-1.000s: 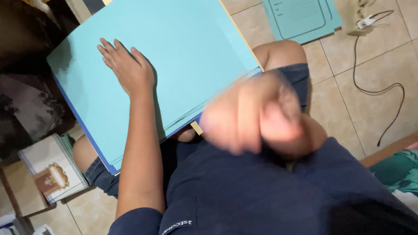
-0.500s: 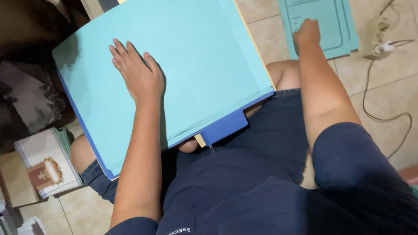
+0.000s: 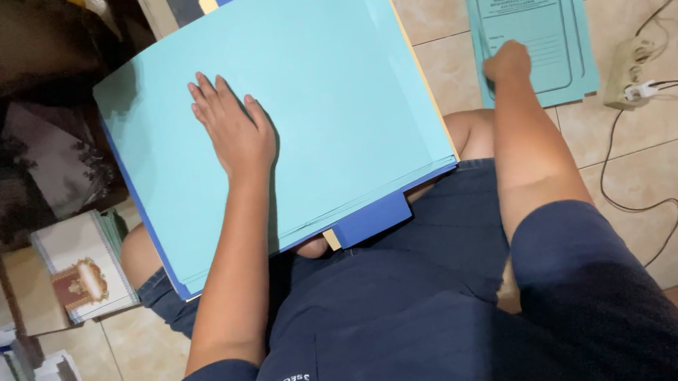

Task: Pressing and smoothing out light blue folders on a stack to flatten them.

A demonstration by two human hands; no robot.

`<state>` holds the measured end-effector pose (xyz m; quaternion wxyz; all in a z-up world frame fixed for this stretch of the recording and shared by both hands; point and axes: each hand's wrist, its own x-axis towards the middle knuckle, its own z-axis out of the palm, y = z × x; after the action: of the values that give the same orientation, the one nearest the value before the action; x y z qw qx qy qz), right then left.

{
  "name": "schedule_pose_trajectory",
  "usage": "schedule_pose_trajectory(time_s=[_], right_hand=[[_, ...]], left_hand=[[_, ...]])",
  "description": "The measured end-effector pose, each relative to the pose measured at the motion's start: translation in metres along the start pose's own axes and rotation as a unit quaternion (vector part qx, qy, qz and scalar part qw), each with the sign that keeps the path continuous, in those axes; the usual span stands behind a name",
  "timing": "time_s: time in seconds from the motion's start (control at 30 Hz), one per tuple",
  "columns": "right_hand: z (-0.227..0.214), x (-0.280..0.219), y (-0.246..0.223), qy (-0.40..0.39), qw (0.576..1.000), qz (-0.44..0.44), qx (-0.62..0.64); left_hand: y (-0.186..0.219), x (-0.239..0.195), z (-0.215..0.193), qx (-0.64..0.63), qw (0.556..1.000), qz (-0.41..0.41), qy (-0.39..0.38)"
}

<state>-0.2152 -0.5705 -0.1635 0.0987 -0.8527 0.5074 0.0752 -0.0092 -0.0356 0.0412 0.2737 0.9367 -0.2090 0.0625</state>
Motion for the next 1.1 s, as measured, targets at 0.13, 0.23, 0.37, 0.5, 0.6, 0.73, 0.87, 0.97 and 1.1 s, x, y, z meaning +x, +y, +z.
schedule_pose_trajectory(time_s=[0.13,0.23,0.37,0.5,0.6,0.73,0.87,0.97,1.1], right_hand=[[-0.012,-0.004,0.021,0.073,0.996,0.027,0.044],[-0.048,-0.027,0.029,0.209,0.978,0.000,-0.014],[-0.132,-0.102,0.003,0.328,0.930,-0.158,-0.040],[-0.218,-0.242,-0.101,0.375,0.880,-0.282,-0.069],[-0.216,-0.344,-0.185,0.258,0.916,-0.305,0.032],[-0.174,-0.386,-0.229,0.057,0.928,-0.358,0.086],[-0.151,-0.330,-0.190,0.098,0.921,-0.323,0.193],[-0.155,-0.269,-0.140,0.148,0.934,-0.267,0.184],[-0.146,-0.239,-0.111,0.008,0.958,-0.205,0.202]], left_hand=[[-0.010,0.001,0.005,0.011,0.999,-0.029,-0.036],[-0.013,0.000,0.008,0.008,0.999,-0.032,-0.041],[-0.018,-0.003,0.008,0.006,1.000,-0.008,-0.021],[-0.018,-0.004,0.010,0.007,1.000,0.003,-0.017],[-0.021,-0.008,0.010,-0.008,0.999,0.043,0.000],[-0.018,-0.013,-0.005,-0.007,0.998,0.055,-0.027],[-0.023,-0.012,-0.007,0.016,0.996,0.065,-0.059],[-0.022,-0.009,-0.004,0.024,0.995,0.062,-0.079],[-0.022,-0.009,-0.002,0.031,0.994,0.057,-0.092]])
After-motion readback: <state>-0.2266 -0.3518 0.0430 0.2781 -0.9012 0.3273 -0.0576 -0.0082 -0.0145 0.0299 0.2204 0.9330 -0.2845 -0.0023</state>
